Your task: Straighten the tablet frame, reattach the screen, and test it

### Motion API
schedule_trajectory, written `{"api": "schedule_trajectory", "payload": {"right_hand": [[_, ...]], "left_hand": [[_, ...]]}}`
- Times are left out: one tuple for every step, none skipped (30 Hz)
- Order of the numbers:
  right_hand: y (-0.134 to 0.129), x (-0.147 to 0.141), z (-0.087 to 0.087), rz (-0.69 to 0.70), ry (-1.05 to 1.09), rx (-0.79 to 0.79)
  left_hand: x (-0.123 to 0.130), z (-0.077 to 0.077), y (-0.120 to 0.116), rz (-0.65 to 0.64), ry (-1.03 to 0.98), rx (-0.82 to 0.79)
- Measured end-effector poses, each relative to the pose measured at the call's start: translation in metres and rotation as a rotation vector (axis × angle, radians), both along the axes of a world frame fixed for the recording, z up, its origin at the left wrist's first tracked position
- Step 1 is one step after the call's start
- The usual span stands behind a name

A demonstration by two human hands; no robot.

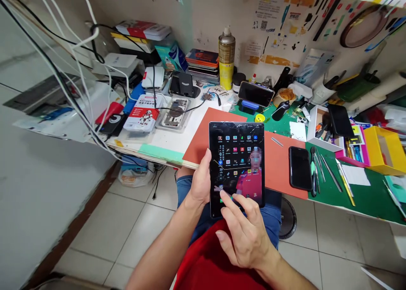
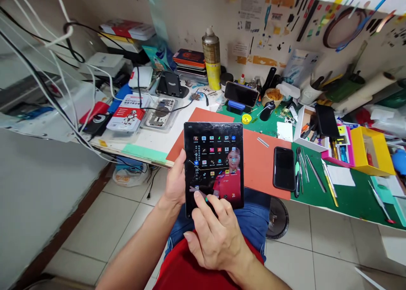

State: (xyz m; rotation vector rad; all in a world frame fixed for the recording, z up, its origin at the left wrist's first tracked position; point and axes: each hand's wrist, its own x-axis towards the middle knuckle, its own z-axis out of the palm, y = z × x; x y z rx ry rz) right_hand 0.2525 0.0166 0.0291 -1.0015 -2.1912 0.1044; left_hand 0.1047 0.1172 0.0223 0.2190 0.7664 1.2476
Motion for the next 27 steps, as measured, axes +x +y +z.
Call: {"api": "schedule_trajectory", "payload": {"right_hand": [[0.0007, -0.0009, -0.0002, -0.009, -0.003, 0.001], [0.0013, -0.0016, -0.0005, -0.018, -0.008, 0.001], [0.0019, -0.0023, -0.0008, -0.025, -0.015, -0.001], [0.0024, -0.0030, -0.0013, -0.033, -0.023, -0.003], [0.0028, -0.0036, -0.0019, -0.038, -0.031, -0.004], [0.0032, -0.0043, -0.0026, -0.042, -0.039, -0.004], [0.0035, -0.0049, -0.0033, -0.045, -0.044, -0.003], [0.0038, -0.0054, -0.0040, -0.047, -0.048, -0.001], [0.0040, -0.0059, -0.0046, -0.048, -0.049, 0.001], [0.0042, -0.0062, -0.0051, -0.048, -0.049, 0.002], [0.0044, -0.0065, -0.0055, -0.048, -0.049, 0.002], [0.0045, -0.0067, -0.0058, -0.049, -0.047, 0.002], [0.0046, -0.0069, -0.0060, -0.049, -0.046, 0.002], [0.0046, -0.0071, -0.0061, -0.050, -0.045, 0.002], [0.0046, -0.0072, -0.0063, -0.052, -0.044, 0.002], [0.0046, -0.0073, -0.0064, -0.054, -0.044, 0.003], [0.0045, -0.0073, -0.0066, -0.056, -0.045, 0.004], [0.0045, -0.0072, -0.0067, -0.057, -0.046, 0.005], [0.0045, -0.0071, -0.0069, -0.060, -0.047, 0.006], [0.0046, -0.0070, -0.0071, -0.061, -0.047, 0.007], [0.0046, -0.0069, -0.0073, -0.063, -0.047, 0.008], [0.0047, -0.0069, -0.0075, -0.064, -0.047, 0.009], [0.0048, -0.0071, -0.0077, -0.065, -0.046, 0.009], [0.0047, -0.0075, -0.0080, -0.066, -0.043, 0.011], [0.0044, -0.0081, -0.0084, -0.067, -0.040, 0.011], [0.0039, -0.0089, -0.0089, -0.069, -0.036, 0.012], [0.0032, -0.0097, -0.0095, -0.070, -0.034, 0.012]], "left_hand": [[-0.0002, -0.0018, -0.0004, 0.025, 0.019, 0.011], [-0.0005, -0.0034, -0.0008, 0.057, 0.037, 0.023], [-0.0006, -0.0046, -0.0012, 0.088, 0.053, 0.033], [-0.0007, -0.0054, -0.0014, 0.112, 0.066, 0.041], [-0.0008, -0.0057, -0.0015, 0.123, 0.075, 0.044], [-0.0007, -0.0055, -0.0015, 0.119, 0.079, 0.045], [-0.0006, -0.0049, -0.0014, 0.103, 0.078, 0.044], [-0.0005, -0.0041, -0.0013, 0.085, 0.074, 0.046], [-0.0004, -0.0030, -0.0012, 0.071, 0.065, 0.049], [-0.0003, -0.0019, -0.0011, 0.057, 0.054, 0.050], [-0.0002, -0.0008, -0.0010, 0.047, 0.043, 0.049], [-0.0001, 0.0002, -0.0009, 0.039, 0.032, 0.044], [0.0000, 0.0010, -0.0008, 0.032, 0.019, 0.037], [0.0000, 0.0017, -0.0007, 0.025, 0.005, 0.029], [0.0000, 0.0022, -0.0006, 0.021, -0.006, 0.025], [0.0000, 0.0025, -0.0005, 0.020, -0.015, 0.023], [0.0000, 0.0027, -0.0005, 0.019, -0.022, 0.022], [-0.0001, 0.0027, -0.0004, 0.016, -0.026, 0.022], [-0.0002, 0.0026, -0.0005, 0.014, -0.028, 0.024], [-0.0003, 0.0024, -0.0006, 0.013, -0.027, 0.027], [-0.0004, 0.0021, -0.0007, 0.013, -0.027, 0.032], [-0.0005, 0.0019, -0.0009, 0.014, -0.027, 0.036], [-0.0007, 0.0017, -0.0010, 0.016, -0.029, 0.039], [-0.0009, 0.0015, -0.0011, 0.016, -0.033, 0.040], [-0.0011, 0.0015, -0.0012, 0.016, -0.037, 0.040], [-0.0013, 0.0016, -0.0011, 0.013, -0.041, 0.039], [-0.0015, 0.0019, -0.0011, 0.005, -0.045, 0.037]]}}
